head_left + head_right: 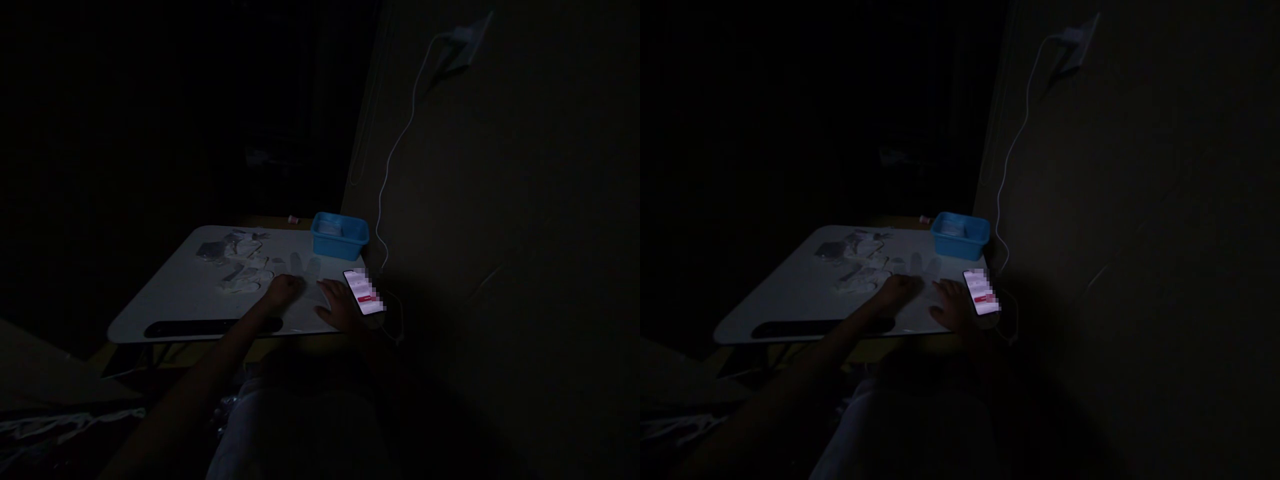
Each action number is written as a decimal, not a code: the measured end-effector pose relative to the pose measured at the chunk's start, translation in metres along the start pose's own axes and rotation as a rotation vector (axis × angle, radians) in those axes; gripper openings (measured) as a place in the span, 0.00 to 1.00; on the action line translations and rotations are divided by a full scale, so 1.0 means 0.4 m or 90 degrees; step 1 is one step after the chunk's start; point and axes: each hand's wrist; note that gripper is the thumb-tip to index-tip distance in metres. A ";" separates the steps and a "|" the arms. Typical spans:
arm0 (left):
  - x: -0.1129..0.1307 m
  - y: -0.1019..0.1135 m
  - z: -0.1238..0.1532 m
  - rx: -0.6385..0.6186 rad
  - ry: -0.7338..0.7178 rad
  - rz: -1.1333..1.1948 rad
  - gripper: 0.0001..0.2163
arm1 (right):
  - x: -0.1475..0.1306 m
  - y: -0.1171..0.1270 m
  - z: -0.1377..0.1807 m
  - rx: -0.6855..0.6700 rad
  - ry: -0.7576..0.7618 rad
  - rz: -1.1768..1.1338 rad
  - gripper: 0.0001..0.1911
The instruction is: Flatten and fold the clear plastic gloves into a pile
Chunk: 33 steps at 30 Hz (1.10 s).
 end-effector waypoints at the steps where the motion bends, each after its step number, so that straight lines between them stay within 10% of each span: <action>1: 0.003 0.000 0.000 0.005 -0.003 -0.001 0.15 | -0.003 0.003 0.001 0.001 0.006 0.001 0.29; 14: 0.003 -0.014 -0.007 0.034 -0.033 -0.217 0.11 | -0.028 0.025 0.012 -0.059 0.124 0.023 0.19; 33: 0.003 -0.014 -0.062 -0.001 -0.021 -0.008 0.12 | -0.023 0.022 0.011 -0.079 0.147 0.044 0.22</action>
Point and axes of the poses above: each hand's wrist, its own z-axis away from the middle knuckle, its own y-axis out of the back of the hand, x = y × z, and after that the axes turned 2 degrees about z, right-handed
